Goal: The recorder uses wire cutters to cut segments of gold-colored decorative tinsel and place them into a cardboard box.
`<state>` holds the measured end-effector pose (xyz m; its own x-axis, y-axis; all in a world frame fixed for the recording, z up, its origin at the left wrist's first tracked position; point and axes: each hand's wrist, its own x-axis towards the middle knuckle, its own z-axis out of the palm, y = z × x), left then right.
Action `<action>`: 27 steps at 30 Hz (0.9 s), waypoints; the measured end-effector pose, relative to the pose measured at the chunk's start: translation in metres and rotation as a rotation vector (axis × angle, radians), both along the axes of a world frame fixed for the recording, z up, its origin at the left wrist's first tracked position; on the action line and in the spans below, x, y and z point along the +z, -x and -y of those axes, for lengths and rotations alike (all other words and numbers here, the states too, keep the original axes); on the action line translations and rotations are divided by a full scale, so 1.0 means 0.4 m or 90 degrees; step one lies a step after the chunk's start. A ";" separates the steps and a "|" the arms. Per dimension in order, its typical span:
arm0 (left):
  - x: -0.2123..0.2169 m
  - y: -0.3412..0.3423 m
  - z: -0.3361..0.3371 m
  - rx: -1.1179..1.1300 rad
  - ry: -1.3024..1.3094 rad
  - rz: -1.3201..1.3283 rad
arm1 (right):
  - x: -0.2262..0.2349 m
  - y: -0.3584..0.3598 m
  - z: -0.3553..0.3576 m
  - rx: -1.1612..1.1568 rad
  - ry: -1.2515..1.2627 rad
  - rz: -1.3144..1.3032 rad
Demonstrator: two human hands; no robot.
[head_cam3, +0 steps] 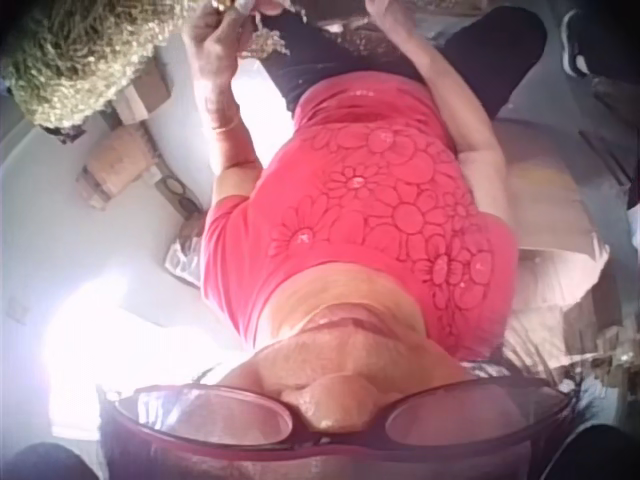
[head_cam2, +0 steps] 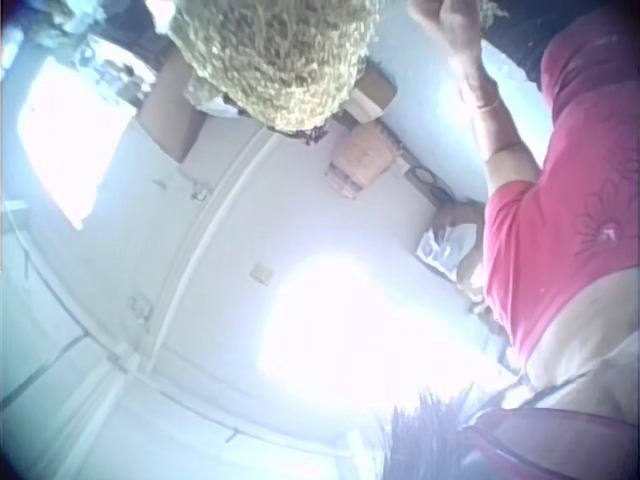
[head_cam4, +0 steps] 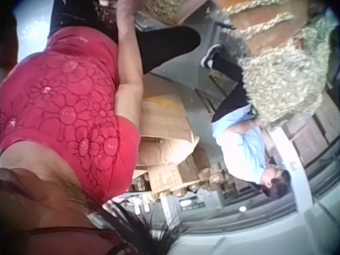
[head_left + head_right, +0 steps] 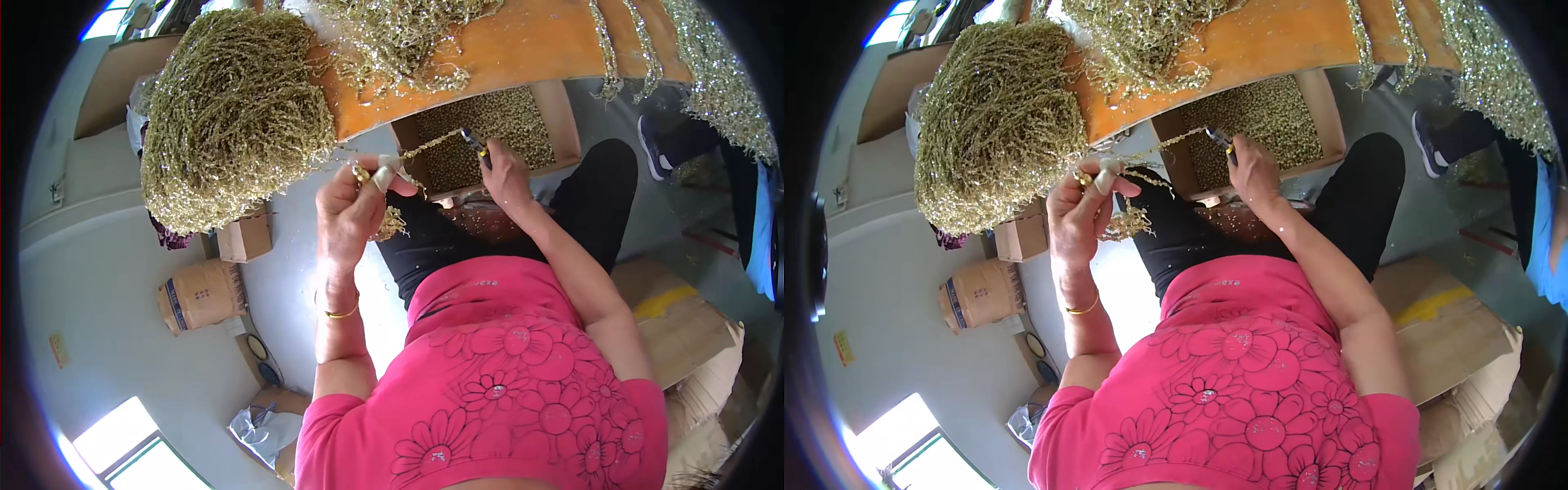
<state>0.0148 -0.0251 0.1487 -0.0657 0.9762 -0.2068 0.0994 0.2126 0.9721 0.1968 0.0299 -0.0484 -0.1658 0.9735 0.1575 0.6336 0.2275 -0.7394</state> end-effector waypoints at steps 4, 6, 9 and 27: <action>0.005 -0.001 -0.017 0.097 -0.079 -0.249 | 0.013 -0.065 -0.012 0.079 -0.037 -0.021; -0.001 0.028 -0.033 0.063 -0.041 -0.295 | 0.068 -0.106 -0.017 0.259 0.175 0.021; -0.030 0.056 -0.058 -0.005 -0.032 -0.308 | 0.074 -0.167 0.005 0.298 0.228 0.072; -0.036 0.038 -0.089 -0.222 -0.015 0.432 | 0.165 0.155 0.066 0.258 0.337 -0.614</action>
<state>-0.0005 0.0107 0.1343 0.3810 0.9219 -0.0705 -0.4636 0.2565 0.8481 0.1347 0.0034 0.0174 -0.5127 0.8583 -0.0215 -0.2890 -0.1961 -0.9370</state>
